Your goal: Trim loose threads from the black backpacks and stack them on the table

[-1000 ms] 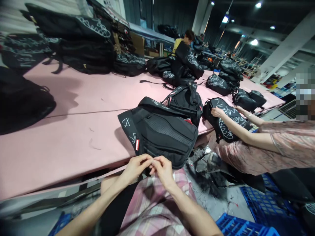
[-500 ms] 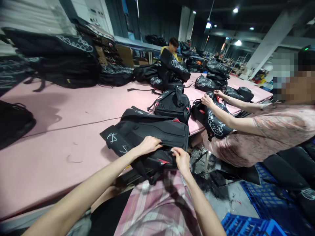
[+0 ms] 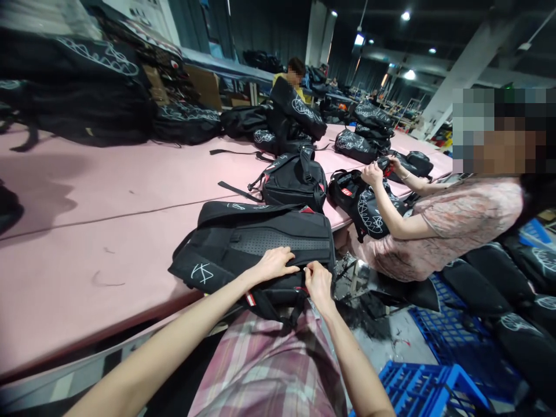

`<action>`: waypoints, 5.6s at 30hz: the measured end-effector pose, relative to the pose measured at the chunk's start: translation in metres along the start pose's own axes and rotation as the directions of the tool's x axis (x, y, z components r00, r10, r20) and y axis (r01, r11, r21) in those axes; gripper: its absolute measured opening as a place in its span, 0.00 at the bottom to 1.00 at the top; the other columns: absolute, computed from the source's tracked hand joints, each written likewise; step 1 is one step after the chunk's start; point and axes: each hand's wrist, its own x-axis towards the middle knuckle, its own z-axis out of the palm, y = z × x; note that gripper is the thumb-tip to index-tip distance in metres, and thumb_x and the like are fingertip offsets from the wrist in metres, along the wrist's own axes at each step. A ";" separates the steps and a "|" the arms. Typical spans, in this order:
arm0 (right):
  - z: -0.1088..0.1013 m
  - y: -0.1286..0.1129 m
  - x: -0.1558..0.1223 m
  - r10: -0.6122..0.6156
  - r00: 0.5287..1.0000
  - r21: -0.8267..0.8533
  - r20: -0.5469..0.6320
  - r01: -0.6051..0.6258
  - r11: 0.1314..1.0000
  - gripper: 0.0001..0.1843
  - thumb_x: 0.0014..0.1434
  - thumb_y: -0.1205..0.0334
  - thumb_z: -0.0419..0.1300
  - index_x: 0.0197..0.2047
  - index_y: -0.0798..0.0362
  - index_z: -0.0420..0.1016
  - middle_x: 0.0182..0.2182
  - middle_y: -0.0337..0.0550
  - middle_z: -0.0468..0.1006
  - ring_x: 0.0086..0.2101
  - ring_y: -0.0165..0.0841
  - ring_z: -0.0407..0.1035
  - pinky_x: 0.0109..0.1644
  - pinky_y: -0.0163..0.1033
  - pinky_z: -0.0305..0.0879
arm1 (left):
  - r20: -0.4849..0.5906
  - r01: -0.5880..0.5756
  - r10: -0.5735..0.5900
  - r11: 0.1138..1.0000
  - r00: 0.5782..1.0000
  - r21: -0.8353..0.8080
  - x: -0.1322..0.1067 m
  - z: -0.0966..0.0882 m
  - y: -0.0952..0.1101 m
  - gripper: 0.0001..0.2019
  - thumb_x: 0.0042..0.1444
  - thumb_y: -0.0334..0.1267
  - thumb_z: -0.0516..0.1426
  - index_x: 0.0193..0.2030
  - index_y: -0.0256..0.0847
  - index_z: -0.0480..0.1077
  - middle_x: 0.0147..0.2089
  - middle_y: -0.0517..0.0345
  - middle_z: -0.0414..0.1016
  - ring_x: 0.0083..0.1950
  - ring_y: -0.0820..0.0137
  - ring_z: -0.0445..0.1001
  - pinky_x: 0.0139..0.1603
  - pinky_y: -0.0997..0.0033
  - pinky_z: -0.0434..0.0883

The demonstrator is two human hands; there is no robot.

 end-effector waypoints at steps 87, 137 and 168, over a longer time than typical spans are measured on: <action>0.002 -0.011 0.001 -0.026 0.989 -0.339 0.148 0.075 0.938 0.14 0.61 0.65 0.48 0.36 0.51 0.75 0.36 0.44 0.77 0.34 0.32 0.71 0.31 0.32 0.54 | -0.006 0.056 -0.057 0.993 0.998 -0.107 -0.003 0.000 0.004 0.17 0.55 0.50 0.52 0.47 0.46 0.72 0.40 0.55 0.69 0.43 0.65 0.69 0.40 0.70 0.65; -0.084 0.068 -0.024 -0.062 0.951 -0.541 0.304 0.225 0.810 0.11 0.58 0.71 0.51 0.32 0.56 0.74 0.31 0.48 0.75 0.32 0.33 0.70 0.33 0.33 0.56 | -0.009 0.048 -0.050 0.994 0.999 -0.094 -0.006 0.004 0.005 0.17 0.56 0.49 0.52 0.49 0.47 0.70 0.42 0.55 0.69 0.45 0.65 0.68 0.41 0.70 0.65; -0.022 -0.018 -0.002 -0.127 0.982 0.240 0.138 0.091 0.966 0.11 0.56 0.62 0.52 0.31 0.52 0.75 0.27 0.37 0.78 0.30 0.30 0.71 0.34 0.30 0.59 | 0.009 0.130 -0.130 0.991 0.991 0.022 -0.026 -0.040 -0.056 0.16 0.58 0.45 0.49 0.51 0.49 0.69 0.41 0.55 0.71 0.41 0.68 0.71 0.38 0.74 0.63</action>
